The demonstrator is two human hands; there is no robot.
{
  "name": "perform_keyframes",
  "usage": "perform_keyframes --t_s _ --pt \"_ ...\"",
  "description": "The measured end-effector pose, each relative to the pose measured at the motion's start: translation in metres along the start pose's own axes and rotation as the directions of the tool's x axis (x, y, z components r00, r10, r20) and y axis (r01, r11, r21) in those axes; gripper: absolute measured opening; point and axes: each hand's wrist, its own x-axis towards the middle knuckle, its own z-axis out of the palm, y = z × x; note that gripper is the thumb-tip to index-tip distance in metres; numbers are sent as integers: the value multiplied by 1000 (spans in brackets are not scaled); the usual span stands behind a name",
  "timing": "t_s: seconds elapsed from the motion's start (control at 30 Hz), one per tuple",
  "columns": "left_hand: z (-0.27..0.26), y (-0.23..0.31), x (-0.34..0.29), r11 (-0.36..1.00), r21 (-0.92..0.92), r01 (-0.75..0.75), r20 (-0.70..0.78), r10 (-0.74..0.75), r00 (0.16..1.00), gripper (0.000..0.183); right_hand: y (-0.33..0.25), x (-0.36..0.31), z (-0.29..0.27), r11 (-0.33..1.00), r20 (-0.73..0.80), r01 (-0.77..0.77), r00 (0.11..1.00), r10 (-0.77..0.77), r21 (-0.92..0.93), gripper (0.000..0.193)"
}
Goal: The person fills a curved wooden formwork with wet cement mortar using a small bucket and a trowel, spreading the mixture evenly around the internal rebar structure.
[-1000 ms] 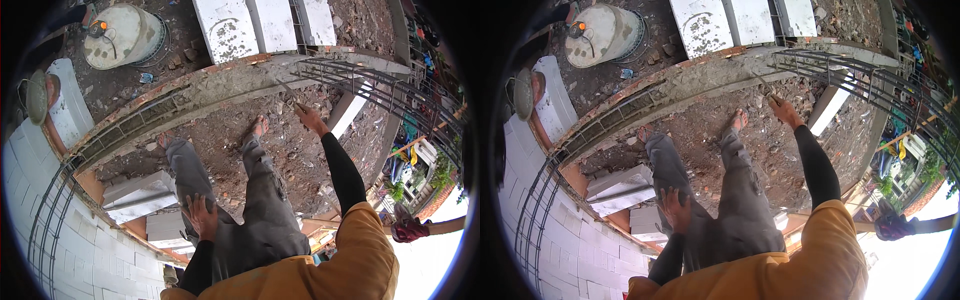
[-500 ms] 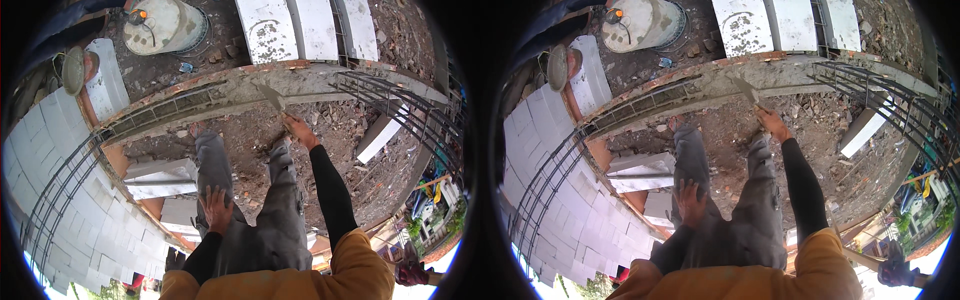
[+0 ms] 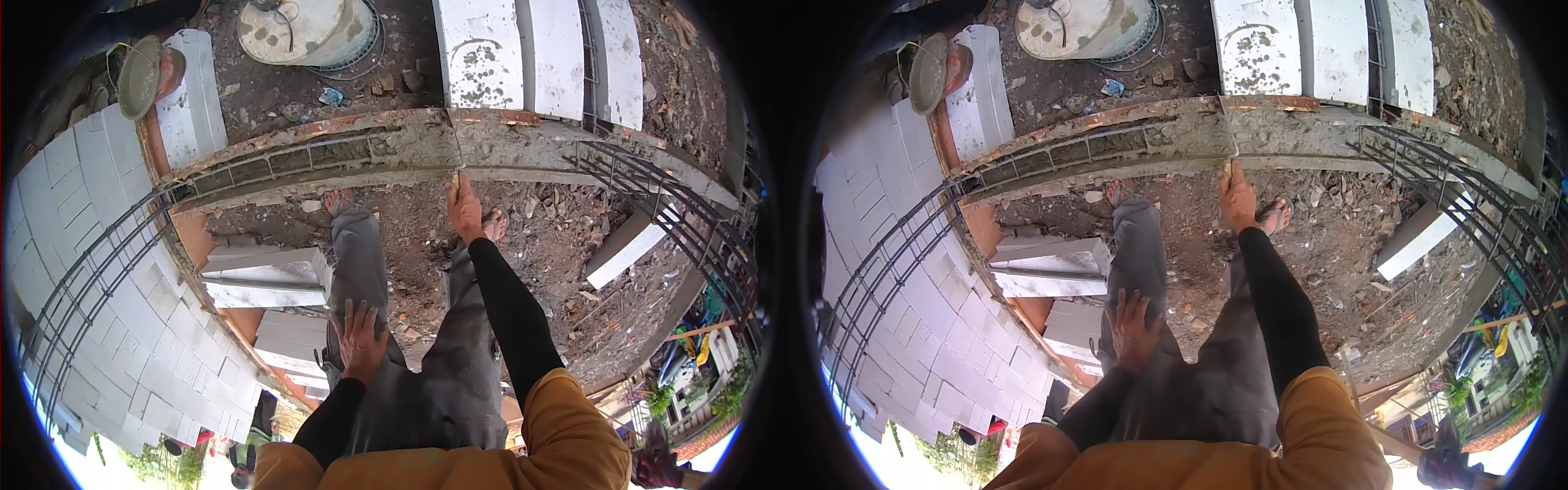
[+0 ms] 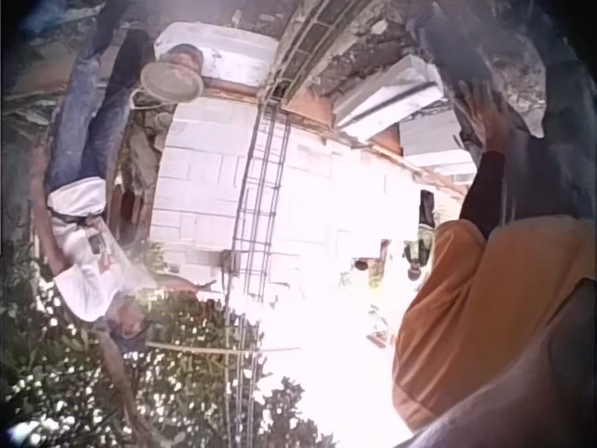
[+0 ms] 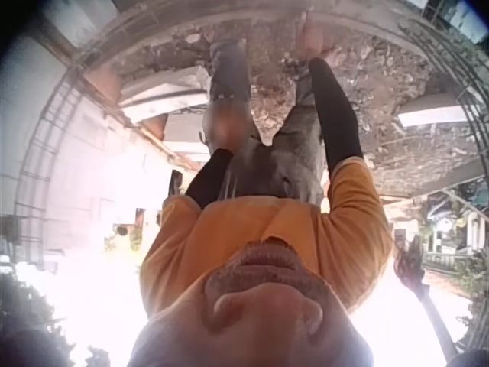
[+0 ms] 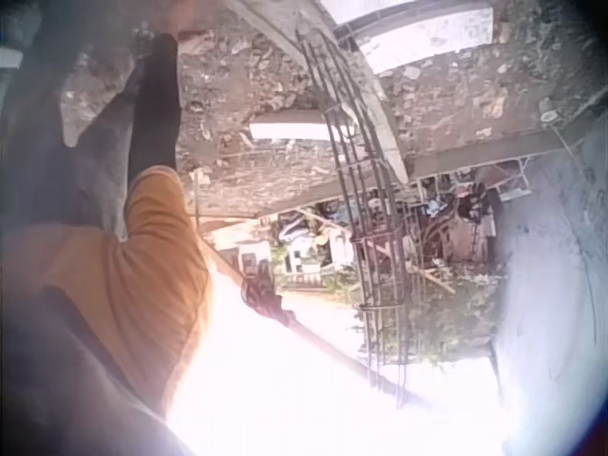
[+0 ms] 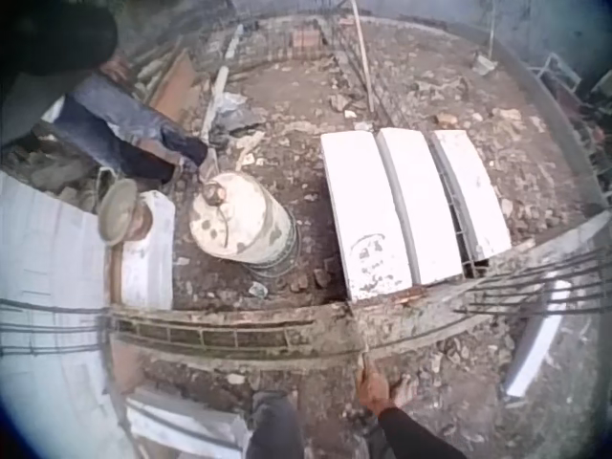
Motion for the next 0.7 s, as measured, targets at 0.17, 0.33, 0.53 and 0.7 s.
perform_keyframes --t_s 0.17,0.33,0.53,0.7 --pt "-2 -15 -7 999 -25 23 -13 -24 1000 50 -25 17 7 1000 36 2 999 -2 -5 43" --pt "8 -10 -9 995 -92 26 -33 -29 999 48 -28 35 10 970 142 206 972 -187 -129 44" --pt "7 -17 -13 993 -109 54 -32 -57 998 47 -67 41 13 880 329 435 873 -360 -191 41" --pt "8 -20 -13 989 -144 39 -43 -45 998 44 -79 58 5 752 405 582 796 -449 -309 32"
